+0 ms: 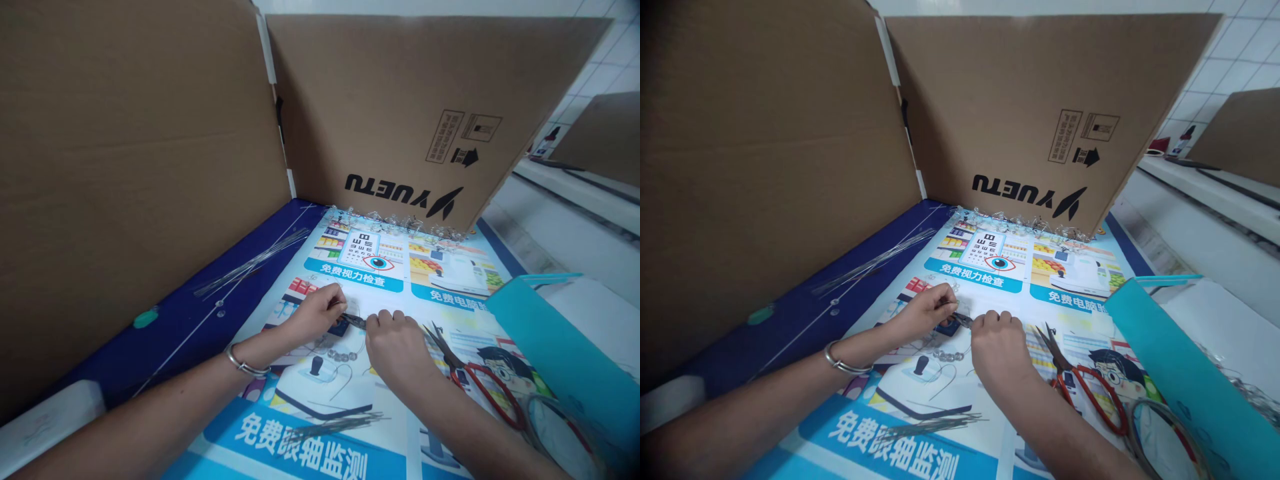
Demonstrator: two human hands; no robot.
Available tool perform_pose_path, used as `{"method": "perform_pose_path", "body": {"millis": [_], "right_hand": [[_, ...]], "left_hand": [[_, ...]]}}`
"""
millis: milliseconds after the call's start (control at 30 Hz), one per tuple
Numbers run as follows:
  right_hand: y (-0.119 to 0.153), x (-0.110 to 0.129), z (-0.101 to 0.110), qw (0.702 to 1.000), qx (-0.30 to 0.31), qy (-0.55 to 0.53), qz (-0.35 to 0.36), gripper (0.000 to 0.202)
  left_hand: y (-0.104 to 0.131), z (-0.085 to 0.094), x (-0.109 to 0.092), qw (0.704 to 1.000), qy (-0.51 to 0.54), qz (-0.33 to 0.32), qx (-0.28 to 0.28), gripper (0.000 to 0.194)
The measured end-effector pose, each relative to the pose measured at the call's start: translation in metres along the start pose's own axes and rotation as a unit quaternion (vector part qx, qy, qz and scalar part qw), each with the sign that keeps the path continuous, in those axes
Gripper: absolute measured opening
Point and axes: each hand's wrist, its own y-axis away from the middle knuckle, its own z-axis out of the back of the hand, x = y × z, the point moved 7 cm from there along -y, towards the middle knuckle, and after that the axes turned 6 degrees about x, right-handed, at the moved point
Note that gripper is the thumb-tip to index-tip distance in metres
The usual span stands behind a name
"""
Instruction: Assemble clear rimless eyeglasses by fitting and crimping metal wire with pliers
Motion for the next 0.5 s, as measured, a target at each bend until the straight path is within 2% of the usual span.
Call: {"method": "perform_pose_path", "body": {"millis": [500], "right_hand": [[0.0003,0.0002,0.0004,1.0,0.009,0.015,0.009,0.014]], "left_hand": [[-0.0001,0.0,0.0013,1.0,0.008,0.01,0.002,0.008]]}}
